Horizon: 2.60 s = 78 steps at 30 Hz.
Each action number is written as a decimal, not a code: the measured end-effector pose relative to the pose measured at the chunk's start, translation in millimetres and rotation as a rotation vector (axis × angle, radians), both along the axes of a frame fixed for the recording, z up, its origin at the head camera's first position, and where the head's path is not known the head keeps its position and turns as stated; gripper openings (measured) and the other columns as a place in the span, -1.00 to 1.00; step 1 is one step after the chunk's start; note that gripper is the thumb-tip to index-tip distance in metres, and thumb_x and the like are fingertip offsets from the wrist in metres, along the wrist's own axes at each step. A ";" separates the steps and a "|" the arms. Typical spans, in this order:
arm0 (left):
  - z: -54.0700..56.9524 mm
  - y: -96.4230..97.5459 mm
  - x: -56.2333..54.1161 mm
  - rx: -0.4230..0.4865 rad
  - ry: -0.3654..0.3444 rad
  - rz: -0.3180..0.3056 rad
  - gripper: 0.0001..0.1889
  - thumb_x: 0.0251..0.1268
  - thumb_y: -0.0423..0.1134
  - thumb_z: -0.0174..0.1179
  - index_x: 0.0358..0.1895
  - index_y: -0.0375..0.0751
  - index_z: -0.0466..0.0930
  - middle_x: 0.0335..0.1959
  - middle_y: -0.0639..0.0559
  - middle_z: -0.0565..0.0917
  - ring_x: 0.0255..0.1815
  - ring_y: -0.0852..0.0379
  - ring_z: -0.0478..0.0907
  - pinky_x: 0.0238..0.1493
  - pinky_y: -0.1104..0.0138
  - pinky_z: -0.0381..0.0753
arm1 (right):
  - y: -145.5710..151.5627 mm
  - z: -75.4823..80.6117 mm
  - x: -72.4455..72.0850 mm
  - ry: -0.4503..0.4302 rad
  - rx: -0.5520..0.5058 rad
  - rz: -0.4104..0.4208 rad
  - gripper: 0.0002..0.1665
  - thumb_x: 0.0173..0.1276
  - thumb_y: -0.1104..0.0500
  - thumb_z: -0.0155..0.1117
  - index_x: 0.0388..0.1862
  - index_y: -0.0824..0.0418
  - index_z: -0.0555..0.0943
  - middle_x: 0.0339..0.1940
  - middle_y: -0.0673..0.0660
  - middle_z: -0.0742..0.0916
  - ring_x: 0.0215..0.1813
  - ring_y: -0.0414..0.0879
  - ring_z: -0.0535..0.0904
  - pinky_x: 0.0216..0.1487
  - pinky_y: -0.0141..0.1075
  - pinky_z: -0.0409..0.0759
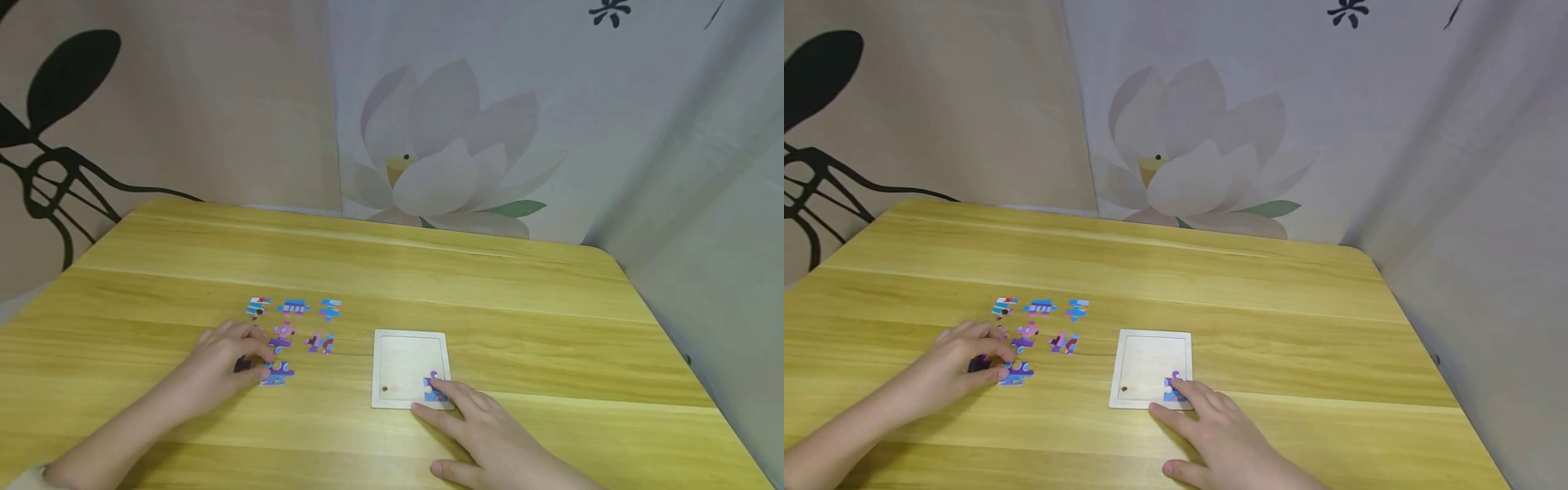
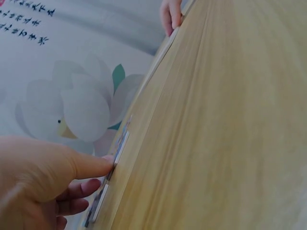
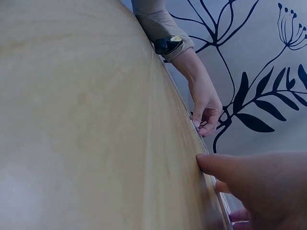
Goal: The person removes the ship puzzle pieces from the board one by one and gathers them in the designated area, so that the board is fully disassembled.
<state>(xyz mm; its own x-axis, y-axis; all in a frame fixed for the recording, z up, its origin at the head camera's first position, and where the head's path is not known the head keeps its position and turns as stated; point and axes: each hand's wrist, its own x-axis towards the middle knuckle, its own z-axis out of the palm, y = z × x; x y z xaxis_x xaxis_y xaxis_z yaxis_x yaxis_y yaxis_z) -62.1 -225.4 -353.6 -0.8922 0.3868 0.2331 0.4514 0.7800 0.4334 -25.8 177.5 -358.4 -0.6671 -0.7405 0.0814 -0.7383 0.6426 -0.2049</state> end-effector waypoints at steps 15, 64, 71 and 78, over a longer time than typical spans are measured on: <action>0.0 -1.3 0.1 0.035 -0.053 0.023 -0.80 -0.02 -0.32 0.44 -0.32 0.04 0.69 -0.09 -0.01 0.63 0.01 -0.11 0.43 -0.02 -0.05 0.21 | -0.5 0.9 1.3 -0.099 0.003 -0.056 -0.28 0.36 -0.39 -0.03 0.46 -0.29 0.23 0.46 0.24 0.23 0.39 0.19 0.21 0.16 0.17 0.35; -11.2 119.8 -20.5 0.293 -0.163 -0.151 -0.76 0.09 -0.13 0.41 -0.16 -0.02 0.70 -0.24 0.29 0.61 -0.10 0.18 0.40 -0.03 0.12 0.34 | -1.9 0.8 1.3 -0.138 0.060 -0.070 -0.26 0.35 -0.43 -0.11 0.47 -0.28 0.22 0.48 0.37 0.15 0.42 0.25 0.13 0.19 0.20 0.30; -14.7 138.7 -27.0 0.303 -0.138 -0.218 -0.79 0.07 -0.17 0.43 -0.20 -0.06 0.70 -0.37 0.28 0.59 -0.26 0.19 0.40 -0.17 0.25 0.36 | -1.4 0.3 1.8 -0.111 0.056 -0.064 -0.28 0.36 -0.42 -0.10 0.46 -0.28 0.24 0.48 0.35 0.17 0.42 0.22 0.15 0.18 0.17 0.33; -18.2 154.4 -31.5 0.290 -0.127 -0.262 -0.77 0.09 -0.13 0.41 -0.18 -0.06 0.69 -0.31 0.29 0.63 -0.22 0.24 0.40 -0.03 0.13 0.28 | -0.5 -1.8 1.6 -0.044 0.049 -0.046 -0.28 0.36 -0.41 -0.07 0.46 -0.26 0.25 0.45 0.36 0.22 0.41 0.21 0.18 0.16 0.14 0.37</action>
